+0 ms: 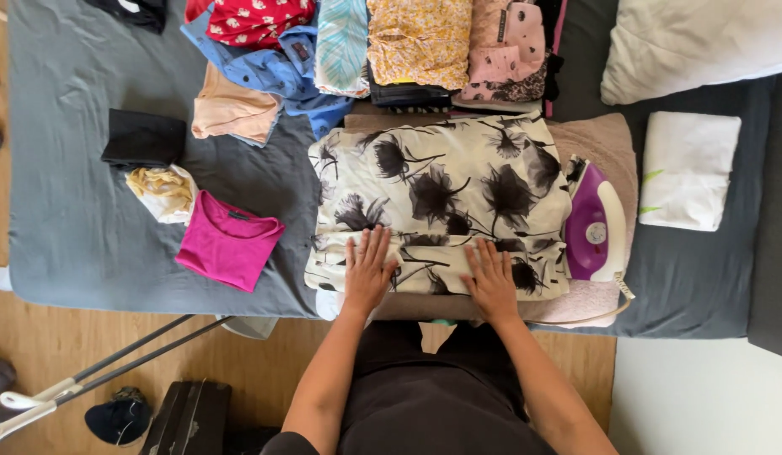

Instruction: The person irons a yellow floral top and a white top with black floral patterns on a towel placed on a bed. They smooth the fabric, use a purple iron to press the items, and fold them neatly. The person also handles a pink top at the end of the sequence.

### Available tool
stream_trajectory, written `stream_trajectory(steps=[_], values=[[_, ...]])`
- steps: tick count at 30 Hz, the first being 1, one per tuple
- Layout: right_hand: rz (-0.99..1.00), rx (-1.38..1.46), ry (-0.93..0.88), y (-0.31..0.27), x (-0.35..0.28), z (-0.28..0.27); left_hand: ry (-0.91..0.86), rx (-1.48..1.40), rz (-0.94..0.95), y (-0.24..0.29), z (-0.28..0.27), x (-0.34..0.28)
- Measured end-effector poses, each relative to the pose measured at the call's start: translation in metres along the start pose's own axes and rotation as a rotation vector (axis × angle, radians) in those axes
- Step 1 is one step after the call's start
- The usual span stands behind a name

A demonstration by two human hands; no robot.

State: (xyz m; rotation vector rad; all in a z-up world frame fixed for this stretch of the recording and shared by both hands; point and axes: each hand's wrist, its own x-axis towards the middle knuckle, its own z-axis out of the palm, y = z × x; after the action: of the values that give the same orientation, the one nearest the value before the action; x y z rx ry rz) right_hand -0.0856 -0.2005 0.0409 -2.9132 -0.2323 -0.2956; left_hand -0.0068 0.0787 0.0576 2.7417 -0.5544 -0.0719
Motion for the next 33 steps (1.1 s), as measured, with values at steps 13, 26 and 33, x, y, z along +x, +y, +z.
stream_trajectory(steps=[13, 26, 33], values=[[0.012, 0.093, 0.200, 0.065, 0.092, -0.029, 0.152, -0.094, -0.025, 0.013, -0.001, 0.062], [-0.093, 0.098, 0.069, 0.035, 0.210, 0.054, -0.048, 0.014, -0.179, 0.027, 0.053, 0.151], [0.129, -0.012, -0.223, 0.142, 0.208, 0.053, 0.127, -0.039, -0.202, 0.016, 0.066, 0.160]])
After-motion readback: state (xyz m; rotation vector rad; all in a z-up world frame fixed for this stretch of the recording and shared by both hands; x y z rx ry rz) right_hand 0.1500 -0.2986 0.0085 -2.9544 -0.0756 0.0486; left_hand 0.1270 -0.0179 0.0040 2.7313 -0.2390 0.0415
